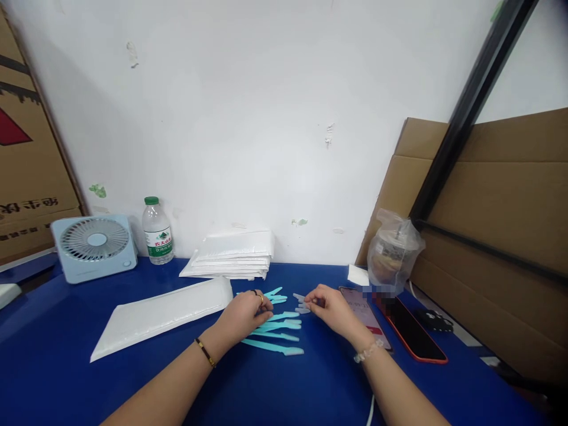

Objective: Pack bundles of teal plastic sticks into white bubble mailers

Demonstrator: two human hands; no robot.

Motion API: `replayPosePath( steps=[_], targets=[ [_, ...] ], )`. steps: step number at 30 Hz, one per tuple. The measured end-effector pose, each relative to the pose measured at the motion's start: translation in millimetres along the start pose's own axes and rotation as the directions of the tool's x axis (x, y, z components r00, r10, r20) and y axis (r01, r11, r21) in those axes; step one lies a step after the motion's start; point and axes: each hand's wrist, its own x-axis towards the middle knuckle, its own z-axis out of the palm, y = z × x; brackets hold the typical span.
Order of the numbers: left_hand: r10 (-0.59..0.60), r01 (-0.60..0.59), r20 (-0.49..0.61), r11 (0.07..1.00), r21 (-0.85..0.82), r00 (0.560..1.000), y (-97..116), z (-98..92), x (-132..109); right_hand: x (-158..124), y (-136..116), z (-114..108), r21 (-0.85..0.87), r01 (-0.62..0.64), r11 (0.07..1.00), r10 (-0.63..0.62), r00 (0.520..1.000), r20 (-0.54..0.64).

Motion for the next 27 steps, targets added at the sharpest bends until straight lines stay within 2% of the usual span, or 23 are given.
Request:
replayPosePath(
  steps=[3,6,13,18,27],
  targets=[
    [-0.022,0.044,-0.113,0.978,0.202,0.993,-7,-1.9,3,1,7,5,-0.127,-0.009,0.992,0.014,0.999,0.039],
    [-0.038,0.076,-0.141,0.959,0.274,0.989,-15,-0.2,7,3,10,11,-0.15,-0.029,0.988,0.042,0.996,0.084],
    [-0.092,0.127,-0.143,0.958,0.257,0.985,-22,6.3,11,1,8,11,-0.052,-0.016,0.999,0.021,0.995,0.098],
    [-0.055,0.1,-0.171,0.958,0.268,0.984,-18,3.4,12,3,4,12,0.097,0.001,0.995,-0.005,0.999,0.042],
    [-0.023,0.055,-0.212,0.988,0.147,0.977,-9,0.8,11,5,0,17,0.141,0.031,0.99,-0.028,0.999,-0.024]
  ],
)
